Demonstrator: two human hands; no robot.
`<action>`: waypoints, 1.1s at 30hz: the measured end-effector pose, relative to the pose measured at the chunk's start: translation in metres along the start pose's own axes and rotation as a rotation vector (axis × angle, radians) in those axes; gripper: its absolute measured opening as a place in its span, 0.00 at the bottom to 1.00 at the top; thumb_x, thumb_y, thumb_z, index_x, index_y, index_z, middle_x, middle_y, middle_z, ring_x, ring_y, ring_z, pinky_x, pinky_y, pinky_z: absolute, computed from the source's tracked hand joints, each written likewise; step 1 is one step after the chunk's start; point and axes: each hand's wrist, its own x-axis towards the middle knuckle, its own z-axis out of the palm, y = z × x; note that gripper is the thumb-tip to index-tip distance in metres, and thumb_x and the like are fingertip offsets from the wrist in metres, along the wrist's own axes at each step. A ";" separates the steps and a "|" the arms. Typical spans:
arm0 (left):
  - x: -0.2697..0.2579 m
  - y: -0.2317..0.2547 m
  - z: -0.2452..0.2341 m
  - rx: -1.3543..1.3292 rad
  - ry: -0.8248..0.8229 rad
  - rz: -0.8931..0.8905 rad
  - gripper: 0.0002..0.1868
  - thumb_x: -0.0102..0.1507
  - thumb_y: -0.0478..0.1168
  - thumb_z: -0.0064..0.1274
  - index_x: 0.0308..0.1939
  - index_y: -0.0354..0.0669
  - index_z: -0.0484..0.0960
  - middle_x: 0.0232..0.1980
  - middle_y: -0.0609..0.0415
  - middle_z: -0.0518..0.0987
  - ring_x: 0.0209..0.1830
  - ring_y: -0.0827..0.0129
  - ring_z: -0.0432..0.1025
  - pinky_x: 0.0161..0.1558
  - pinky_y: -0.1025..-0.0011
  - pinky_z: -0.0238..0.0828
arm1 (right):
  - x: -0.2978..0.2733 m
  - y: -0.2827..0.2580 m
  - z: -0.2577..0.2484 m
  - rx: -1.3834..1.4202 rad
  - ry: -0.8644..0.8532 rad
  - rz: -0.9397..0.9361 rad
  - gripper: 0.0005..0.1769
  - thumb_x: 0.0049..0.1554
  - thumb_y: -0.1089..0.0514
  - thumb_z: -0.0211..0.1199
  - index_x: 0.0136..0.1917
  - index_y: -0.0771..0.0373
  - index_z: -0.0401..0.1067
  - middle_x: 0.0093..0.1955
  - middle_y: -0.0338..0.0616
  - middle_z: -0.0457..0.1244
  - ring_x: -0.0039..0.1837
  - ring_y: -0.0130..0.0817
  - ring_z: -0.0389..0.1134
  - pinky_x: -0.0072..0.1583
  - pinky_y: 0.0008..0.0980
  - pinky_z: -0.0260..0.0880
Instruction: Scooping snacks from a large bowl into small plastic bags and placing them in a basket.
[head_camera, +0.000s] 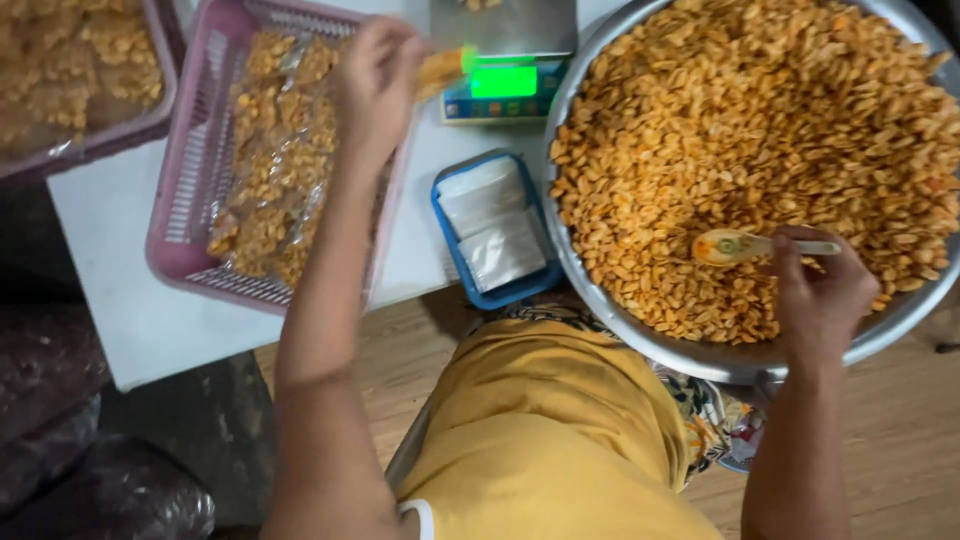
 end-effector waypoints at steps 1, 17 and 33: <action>-0.022 0.035 -0.019 0.208 0.033 -0.129 0.04 0.69 0.34 0.46 0.46 0.43 0.75 0.39 0.55 0.78 0.31 0.77 0.70 0.31 0.81 0.68 | -0.002 0.002 0.000 -0.004 0.021 0.016 0.03 0.73 0.70 0.63 0.58 0.75 0.75 0.51 0.56 0.69 0.44 0.39 0.72 0.44 0.32 0.76; -0.174 -0.021 0.070 1.042 -0.504 -0.093 0.24 0.59 0.54 0.65 0.44 0.39 0.78 0.37 0.43 0.80 0.34 0.48 0.75 0.33 0.55 0.71 | 0.074 0.043 0.008 -0.340 0.221 -0.451 0.06 0.71 0.70 0.67 0.50 0.70 0.81 0.47 0.53 0.69 0.47 0.44 0.70 0.40 0.39 0.70; -0.116 0.057 0.053 0.405 -0.453 -0.508 0.15 0.67 0.42 0.38 0.43 0.50 0.83 0.41 0.50 0.85 0.46 0.54 0.79 0.53 0.58 0.74 | 0.025 0.010 0.037 0.456 -0.195 0.093 0.04 0.64 0.71 0.58 0.51 0.73 0.74 0.42 0.59 0.67 0.42 0.38 0.71 0.45 0.34 0.78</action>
